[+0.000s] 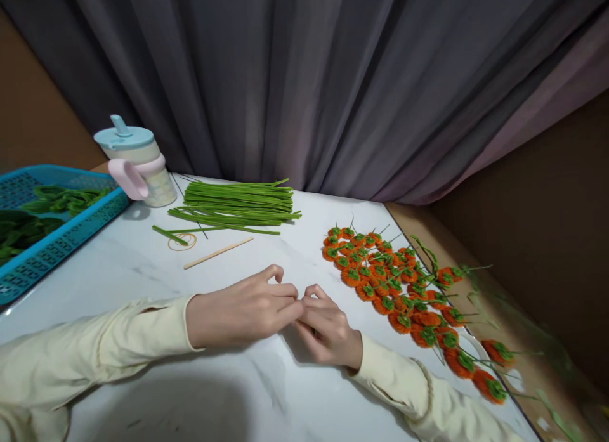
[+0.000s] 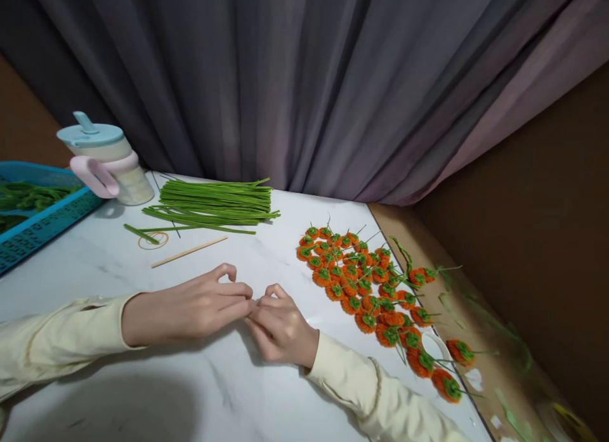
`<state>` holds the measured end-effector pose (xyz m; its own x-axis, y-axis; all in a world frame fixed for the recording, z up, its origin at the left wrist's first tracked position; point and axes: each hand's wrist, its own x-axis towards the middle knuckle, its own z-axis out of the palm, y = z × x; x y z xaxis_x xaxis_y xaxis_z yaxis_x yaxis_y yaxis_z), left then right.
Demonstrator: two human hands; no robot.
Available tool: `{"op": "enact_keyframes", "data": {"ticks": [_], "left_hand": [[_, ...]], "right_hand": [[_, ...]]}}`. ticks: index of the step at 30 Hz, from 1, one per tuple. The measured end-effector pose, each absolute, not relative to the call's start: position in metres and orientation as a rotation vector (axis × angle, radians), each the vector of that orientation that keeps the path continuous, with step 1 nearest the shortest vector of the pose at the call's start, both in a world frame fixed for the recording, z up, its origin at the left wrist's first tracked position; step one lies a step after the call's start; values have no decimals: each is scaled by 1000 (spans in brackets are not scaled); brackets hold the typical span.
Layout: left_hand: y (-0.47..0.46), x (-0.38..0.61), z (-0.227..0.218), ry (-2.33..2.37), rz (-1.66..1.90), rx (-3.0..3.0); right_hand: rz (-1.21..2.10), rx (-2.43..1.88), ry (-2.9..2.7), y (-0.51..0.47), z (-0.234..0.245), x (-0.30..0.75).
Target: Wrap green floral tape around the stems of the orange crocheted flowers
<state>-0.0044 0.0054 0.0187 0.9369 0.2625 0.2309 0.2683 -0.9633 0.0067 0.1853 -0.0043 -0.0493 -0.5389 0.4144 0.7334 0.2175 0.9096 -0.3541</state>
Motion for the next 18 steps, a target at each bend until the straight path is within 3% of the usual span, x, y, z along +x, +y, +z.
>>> {"op": "enact_keyframes", "data": {"ticks": [8,18], "left_hand": [[12,-3,22,-831,-532,-3427],[20,-1,14,-1333,-613,-3929]], "right_hand": [[361,-392,-2107,-5,-51,186],[189,-444,-2120,-9,-47,185]]}}
